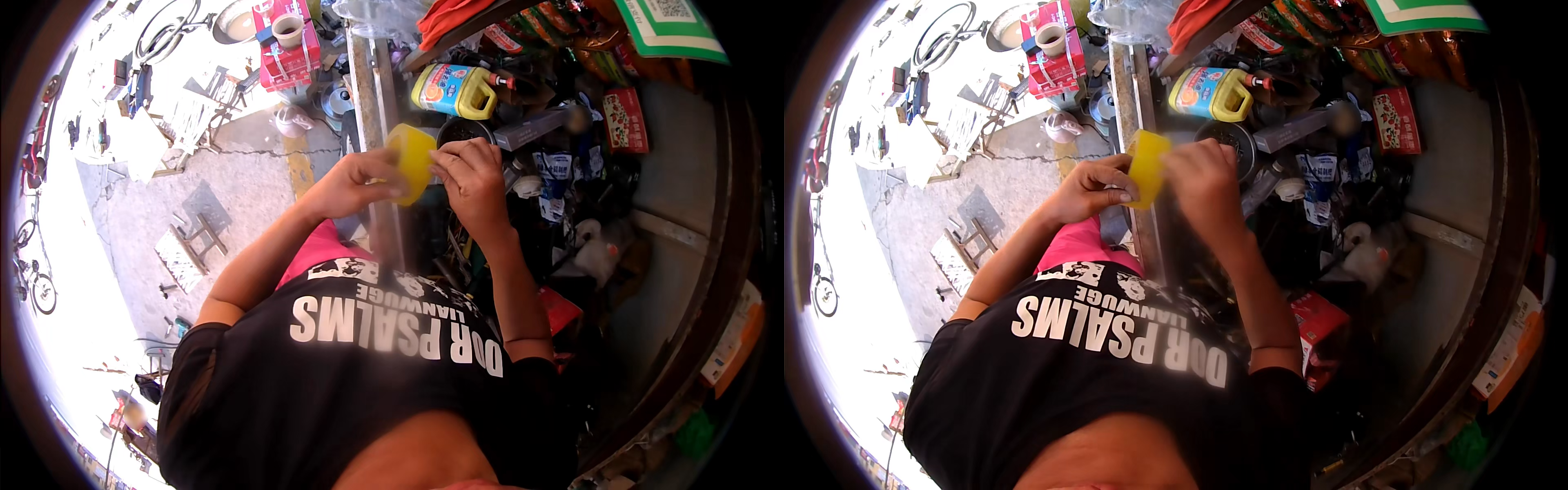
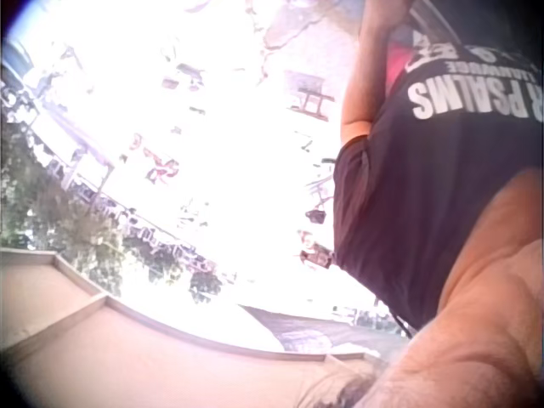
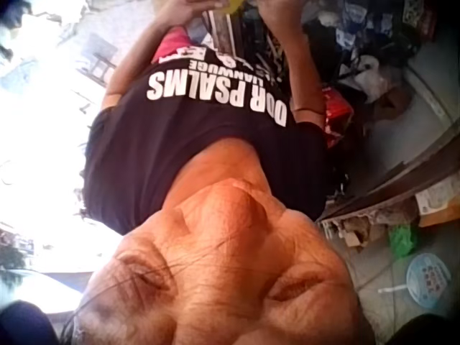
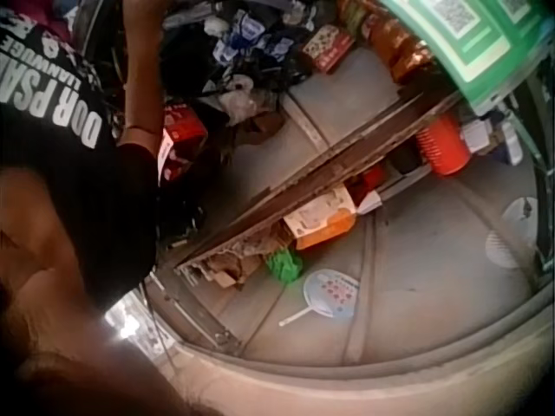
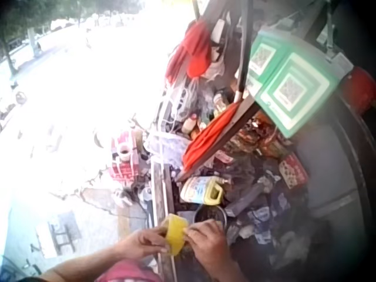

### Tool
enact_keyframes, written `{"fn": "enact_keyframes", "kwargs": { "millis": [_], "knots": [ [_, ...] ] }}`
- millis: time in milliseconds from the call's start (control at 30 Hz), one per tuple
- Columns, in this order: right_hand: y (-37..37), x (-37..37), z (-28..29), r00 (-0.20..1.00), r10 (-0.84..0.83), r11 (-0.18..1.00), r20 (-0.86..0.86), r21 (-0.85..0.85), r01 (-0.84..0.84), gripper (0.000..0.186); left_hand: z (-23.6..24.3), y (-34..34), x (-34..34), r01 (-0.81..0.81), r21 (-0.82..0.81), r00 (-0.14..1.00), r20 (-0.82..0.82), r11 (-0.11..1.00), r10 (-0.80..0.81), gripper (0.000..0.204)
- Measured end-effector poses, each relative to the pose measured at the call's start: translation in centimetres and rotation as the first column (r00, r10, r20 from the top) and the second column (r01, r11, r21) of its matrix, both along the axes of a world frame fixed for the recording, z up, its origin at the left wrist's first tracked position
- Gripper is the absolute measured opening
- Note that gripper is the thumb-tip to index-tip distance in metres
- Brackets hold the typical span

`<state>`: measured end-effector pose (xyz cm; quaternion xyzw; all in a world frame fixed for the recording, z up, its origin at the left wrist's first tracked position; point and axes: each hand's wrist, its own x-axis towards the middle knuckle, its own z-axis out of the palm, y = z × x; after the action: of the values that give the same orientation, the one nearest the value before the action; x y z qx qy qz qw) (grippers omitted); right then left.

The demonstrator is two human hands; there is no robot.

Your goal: The person retrieves a roll of electrical tape and a screwdriver from a cluttered workbench. They then proceed to work on the wiring of a red electric scooter, stripping wire insulation with a knife and securing connections with tape. The person uses the screwdriver to adjust components within the scooter's handlebar assembly.

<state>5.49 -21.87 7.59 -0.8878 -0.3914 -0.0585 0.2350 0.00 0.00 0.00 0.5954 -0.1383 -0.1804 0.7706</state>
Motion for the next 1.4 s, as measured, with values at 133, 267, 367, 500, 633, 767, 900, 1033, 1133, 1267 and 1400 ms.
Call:
{"fn": "enact_keyframes", "kwargs": {
  "millis": [133, 267, 367, 500, 633, 767, 900, 1033, 1133, 1267, 1400],
  "knots": [
    [0.5, 0.0, 0.8, 0.987, 0.088, 0.989, 0.137, -0.132, -0.07, 0.021, 0.1, 0.1, -0.2, 0.004, -0.002, 1.0, 0.008, 1.0, -0.004, 0.009],
    [0.5, -0.8, -0.4, 0.99, 0.011, 0.999, -0.137, -0.041, -0.016, 0.009, 0.2, 0.6, -0.4, 0.036, 0.021, 0.999, 0.008, 0.999, -0.037, 0.007],
    [-0.1, -1.9, -1.8, 0.503, -0.067, 0.929, -0.862, 0.13, 0.347, 0.011, 0.8, 2.6, 0.2, 0.142, -0.002, 0.989, 0.051, 0.99, -0.142, 0.006],
    [-2.0, -2.5, -1.1, 0.032, 0.316, 0.659, -0.948, 0.244, 0.711, 0.006, 2.0, 5.7, 1.4, 0.316, -0.117, 0.947, 0.104, 0.941, -0.305, 0.01],
    [-3.4, -3.6, 1.6, 0.03, 0.546, 0.475, -0.837, 0.339, 0.812, 0.011, 2.6, 7.3, 0.8, 0.115, -0.456, 0.983, -0.074, 0.883, -0.166, 0.019],
    [-1.5, -5.4, 10.7, 0.152, 0.501, 0.551, -0.852, 0.449, 0.703, 0.012, 8.9, 7.2, 0.1, 0.098, -0.682, 0.993, 0.015, 0.724, -0.12, 0.018],
    [-0.9, -8.8, 19.3, 0.161, 0.67, 0.619, -0.725, 0.665, 0.417, 0.004, 18.0, 7.9, 1.4, 0.537, -0.64, 0.837, 0.487, 0.55, -0.249, 0.013],
    [-2.0, -10.2, 22.7, 0.089, 0.819, 0.53, -0.567, 0.807, 0.259, 0.009, 23.6, 6.7, 1.0, 0.729, -0.55, 0.684, 0.555, 0.407, -0.474, 0.015],
    [-2.0, -12.3, 21.5, 0.179, 0.867, 0.399, -0.465, 0.864, 0.309, 0.01, 24.0, 6.3, 1.5, 0.792, -0.523, 0.599, 0.569, 0.314, -0.564, 0.012],
    [-2.2, -13.2, 21.5, 0.238, 0.859, 0.368, -0.453, 0.87, 0.327, 0.01, 24.2, 5.7, 1.0, 0.788, -0.529, 0.607, 0.58, 0.315, -0.544, 0.01],
    [-2.4, -14.5, 21.5, 0.345, 0.814, 0.356, -0.468, 0.87, 0.341, 0.008, 23.1, 3.5, 1.3, 0.805, -0.505, 0.59, 0.621, 0.312, -0.517, 0.014]
  ]
}}
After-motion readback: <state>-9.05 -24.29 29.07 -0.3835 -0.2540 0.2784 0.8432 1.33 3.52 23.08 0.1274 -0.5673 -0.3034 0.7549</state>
